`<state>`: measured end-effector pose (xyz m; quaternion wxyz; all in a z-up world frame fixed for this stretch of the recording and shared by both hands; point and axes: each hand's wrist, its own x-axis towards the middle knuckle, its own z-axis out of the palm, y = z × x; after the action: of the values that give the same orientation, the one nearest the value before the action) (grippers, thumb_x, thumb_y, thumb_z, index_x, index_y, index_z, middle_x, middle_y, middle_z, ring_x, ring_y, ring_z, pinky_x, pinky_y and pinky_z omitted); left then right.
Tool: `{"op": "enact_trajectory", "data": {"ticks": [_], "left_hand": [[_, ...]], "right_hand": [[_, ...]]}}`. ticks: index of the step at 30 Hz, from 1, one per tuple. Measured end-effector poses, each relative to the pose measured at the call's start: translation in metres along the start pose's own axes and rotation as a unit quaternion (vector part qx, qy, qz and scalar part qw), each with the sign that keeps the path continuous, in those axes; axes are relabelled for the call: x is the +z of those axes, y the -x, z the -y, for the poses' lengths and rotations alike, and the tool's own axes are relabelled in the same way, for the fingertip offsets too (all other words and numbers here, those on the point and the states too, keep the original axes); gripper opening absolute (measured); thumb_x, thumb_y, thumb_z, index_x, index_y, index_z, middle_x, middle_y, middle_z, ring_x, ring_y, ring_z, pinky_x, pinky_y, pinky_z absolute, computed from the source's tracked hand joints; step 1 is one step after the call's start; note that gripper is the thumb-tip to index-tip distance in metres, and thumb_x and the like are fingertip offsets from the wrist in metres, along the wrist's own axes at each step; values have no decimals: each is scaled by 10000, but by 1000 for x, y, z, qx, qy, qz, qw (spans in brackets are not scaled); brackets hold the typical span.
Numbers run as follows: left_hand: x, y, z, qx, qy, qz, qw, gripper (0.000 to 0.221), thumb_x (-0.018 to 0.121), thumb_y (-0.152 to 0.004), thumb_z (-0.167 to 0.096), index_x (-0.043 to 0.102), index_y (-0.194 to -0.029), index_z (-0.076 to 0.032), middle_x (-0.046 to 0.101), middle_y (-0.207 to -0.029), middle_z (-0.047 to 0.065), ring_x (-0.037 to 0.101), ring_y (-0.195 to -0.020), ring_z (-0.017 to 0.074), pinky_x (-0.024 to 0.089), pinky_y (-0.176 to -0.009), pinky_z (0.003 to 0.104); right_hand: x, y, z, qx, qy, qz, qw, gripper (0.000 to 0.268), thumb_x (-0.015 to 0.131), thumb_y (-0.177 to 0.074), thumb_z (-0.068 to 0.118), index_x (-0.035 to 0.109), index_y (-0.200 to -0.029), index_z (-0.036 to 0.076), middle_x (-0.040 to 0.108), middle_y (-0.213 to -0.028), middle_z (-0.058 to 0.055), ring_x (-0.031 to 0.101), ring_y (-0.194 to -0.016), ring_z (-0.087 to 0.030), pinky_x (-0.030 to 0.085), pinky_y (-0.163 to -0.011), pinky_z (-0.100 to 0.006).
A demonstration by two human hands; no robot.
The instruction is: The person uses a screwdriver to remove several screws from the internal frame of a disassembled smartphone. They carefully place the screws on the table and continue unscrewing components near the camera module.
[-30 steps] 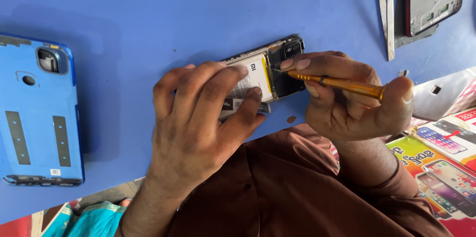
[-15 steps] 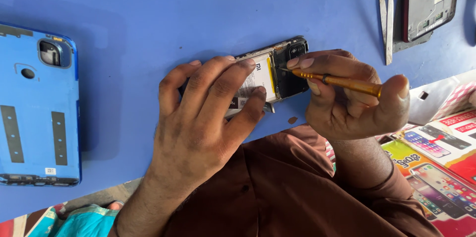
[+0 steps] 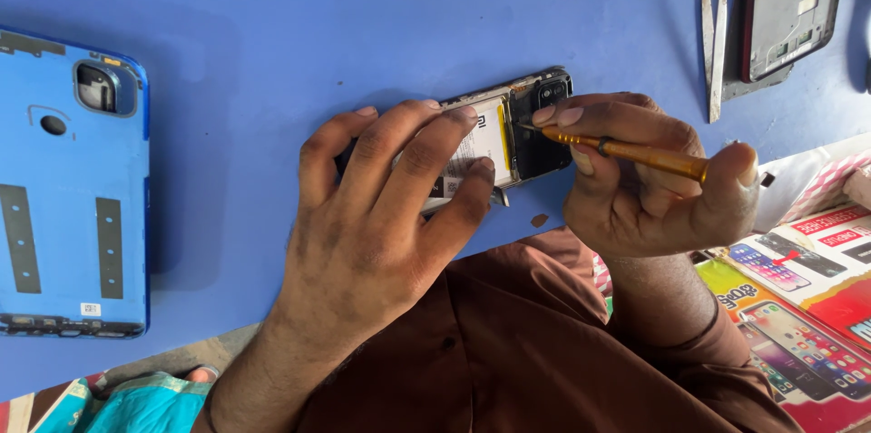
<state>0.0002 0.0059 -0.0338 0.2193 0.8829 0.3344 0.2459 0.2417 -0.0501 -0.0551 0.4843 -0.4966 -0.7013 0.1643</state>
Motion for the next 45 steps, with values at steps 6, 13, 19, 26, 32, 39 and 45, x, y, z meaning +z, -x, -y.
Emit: {"op": "enact_trajectory", "data": {"ticks": [6, 13, 19, 26, 32, 39, 45], "left_hand": [[0, 1, -1, -2, 0, -2, 1000, 80, 795, -1063, -246, 755, -1097, -186, 611, -1386, 39, 556, -1326, 226, 405, -1150, 493], [-2, 0, -2, -5, 0, 3, 1000, 101, 798, -1046, -256, 746, -1094, -183, 606, -1372, 35, 543, -1333, 223, 408, -1143, 499], [-2, 1, -1, -4, 0, 1, 1000, 109, 796, -1039, -249, 741, -1097, -174, 597, -1385, 43, 531, -1344, 225, 413, -1112, 507], [-1, 4, 1, 0, 5, -8, 1000, 92, 786, -1055, -238, 742, -1099, -169, 592, -1387, 50, 529, -1353, 231, 416, -1116, 502], [1, 5, 1, 1, -1, -14, 1000, 100, 781, -1051, -243, 741, -1095, -163, 597, -1383, 54, 535, -1351, 234, 411, -1123, 503], [-2, 4, -1, 7, -11, -15, 1000, 146, 768, -1046, -253, 704, -1123, -147, 603, -1349, 73, 554, -1325, 241, 405, -1114, 518], [-6, 3, -2, 11, -20, -25, 999, 170, 750, -1017, -239, 693, -1133, -129, 605, -1341, 84, 557, -1320, 243, 407, -1107, 529]], "right_hand": [[4, -9, 3, -19, 24, 6, 1000, 736, 486, -1093, -37, 115, -1647, 274, 642, -1095, -235, 764, -807, -302, 726, -726, -401], [1, -33, 18, -20, 66, 76, 995, 637, 543, -1085, -67, 308, -1589, 244, 648, -1048, -212, 748, -859, -324, 663, -723, -392], [-7, -45, 26, -29, 117, 131, 984, 618, 658, -1157, -8, 339, -1615, 255, 711, -1050, -117, 762, -886, -243, 624, -713, -308], [-8, -45, 28, 0, 120, 139, 983, 618, 687, -1160, -17, 362, -1608, 257, 730, -1025, -113, 775, -925, -229, 637, -752, -303], [-11, -47, 33, 32, 111, 135, 984, 561, 770, -1093, -39, 420, -1487, 151, 745, -1019, -163, 795, -953, -248, 657, -772, -307], [-23, -83, 48, 19, 179, 202, 963, 324, 875, -880, 37, 563, -967, 20, 744, -935, -189, 755, -775, -233, 594, -606, -292], [-36, -124, 61, -165, 221, 321, 906, 310, 885, -817, 191, 639, -803, 3, 695, -774, -122, 711, -681, -250, 549, -543, -346]]}}
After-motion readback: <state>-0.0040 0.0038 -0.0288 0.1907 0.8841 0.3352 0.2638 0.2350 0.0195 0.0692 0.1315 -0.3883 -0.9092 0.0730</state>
